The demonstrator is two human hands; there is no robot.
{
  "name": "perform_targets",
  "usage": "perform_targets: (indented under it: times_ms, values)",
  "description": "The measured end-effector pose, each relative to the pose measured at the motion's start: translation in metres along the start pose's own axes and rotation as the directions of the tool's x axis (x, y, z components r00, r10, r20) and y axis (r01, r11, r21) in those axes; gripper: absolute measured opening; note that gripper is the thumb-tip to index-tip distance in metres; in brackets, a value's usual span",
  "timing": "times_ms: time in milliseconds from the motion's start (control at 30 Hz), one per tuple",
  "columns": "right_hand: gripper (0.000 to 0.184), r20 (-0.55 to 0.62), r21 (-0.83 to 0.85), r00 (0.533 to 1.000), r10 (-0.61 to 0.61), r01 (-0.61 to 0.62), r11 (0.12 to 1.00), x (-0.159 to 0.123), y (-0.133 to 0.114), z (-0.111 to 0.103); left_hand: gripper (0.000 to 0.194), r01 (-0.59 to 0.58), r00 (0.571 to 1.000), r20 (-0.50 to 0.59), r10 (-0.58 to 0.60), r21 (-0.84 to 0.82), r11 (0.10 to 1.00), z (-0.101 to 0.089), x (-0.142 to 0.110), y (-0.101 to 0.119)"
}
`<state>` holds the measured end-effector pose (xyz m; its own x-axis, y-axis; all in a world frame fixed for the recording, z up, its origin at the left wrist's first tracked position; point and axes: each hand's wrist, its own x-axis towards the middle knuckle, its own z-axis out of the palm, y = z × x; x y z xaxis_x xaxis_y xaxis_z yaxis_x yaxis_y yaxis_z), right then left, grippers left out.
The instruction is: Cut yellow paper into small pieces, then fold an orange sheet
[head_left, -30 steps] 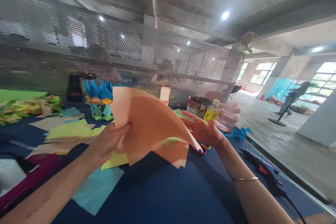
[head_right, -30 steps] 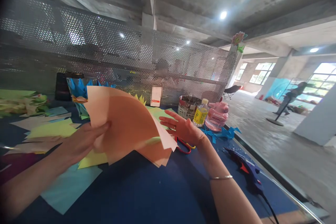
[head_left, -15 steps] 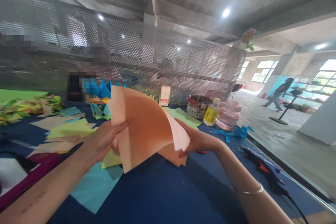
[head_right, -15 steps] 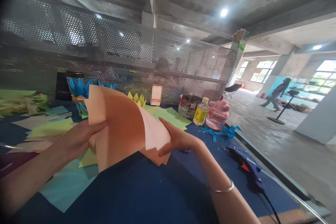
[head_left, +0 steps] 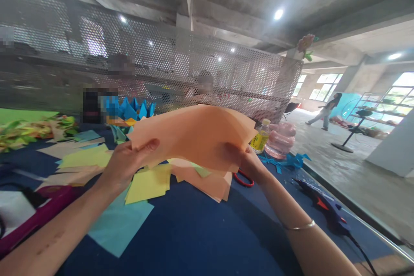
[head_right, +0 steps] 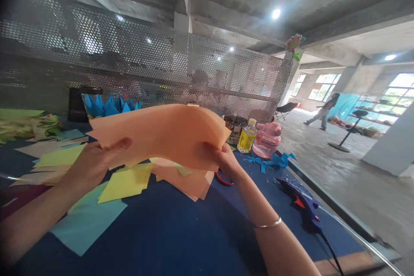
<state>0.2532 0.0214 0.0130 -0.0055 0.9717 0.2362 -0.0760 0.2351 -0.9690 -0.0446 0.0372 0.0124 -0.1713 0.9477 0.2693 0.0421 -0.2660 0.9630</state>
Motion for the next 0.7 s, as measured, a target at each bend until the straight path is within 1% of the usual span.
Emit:
perform_targets:
  times_ms: [100,200,300,400,500,600,700]
  values:
    - [0.042,0.048,0.042,0.998,0.038,-0.041,0.998,-0.001,0.0,-0.002,0.039,0.019,0.998,-0.065,-0.021,-0.034,0.999,0.001,0.004,-0.009]
    - [0.048,0.098,0.053,0.993,0.062,-0.067,0.996,-0.002,0.001,-0.003,0.041,0.038,0.992,-0.118,-0.041,-0.03,0.999,0.002,0.005,-0.014]
    - [0.045,0.095,0.05,0.992,0.078,-0.083,0.995,-0.002,0.009,-0.001,0.043,0.065,0.993,-0.092,-0.068,-0.028,0.997,0.002,0.004,-0.016]
    - [0.043,0.057,0.056,0.995,0.081,-0.084,0.995,-0.003,0.022,0.003,0.036,0.099,0.994,-0.037,-0.101,-0.039,0.994,0.004,0.003,-0.018]
    - [0.041,0.018,0.064,0.997,0.077,-0.078,0.995,-0.002,0.032,0.007,0.034,0.11,0.994,-0.018,-0.111,-0.055,0.992,0.007,0.001,-0.021]
    - [0.039,-0.004,0.094,0.998,0.059,-0.059,0.994,0.0,0.031,0.009,0.034,0.092,0.996,-0.011,-0.093,-0.074,0.993,0.009,0.0,-0.022]
    - [0.04,0.012,0.132,0.999,0.041,-0.042,0.99,0.001,0.023,0.005,0.035,0.068,0.998,0.004,-0.068,-0.097,0.993,0.007,0.0,-0.019]
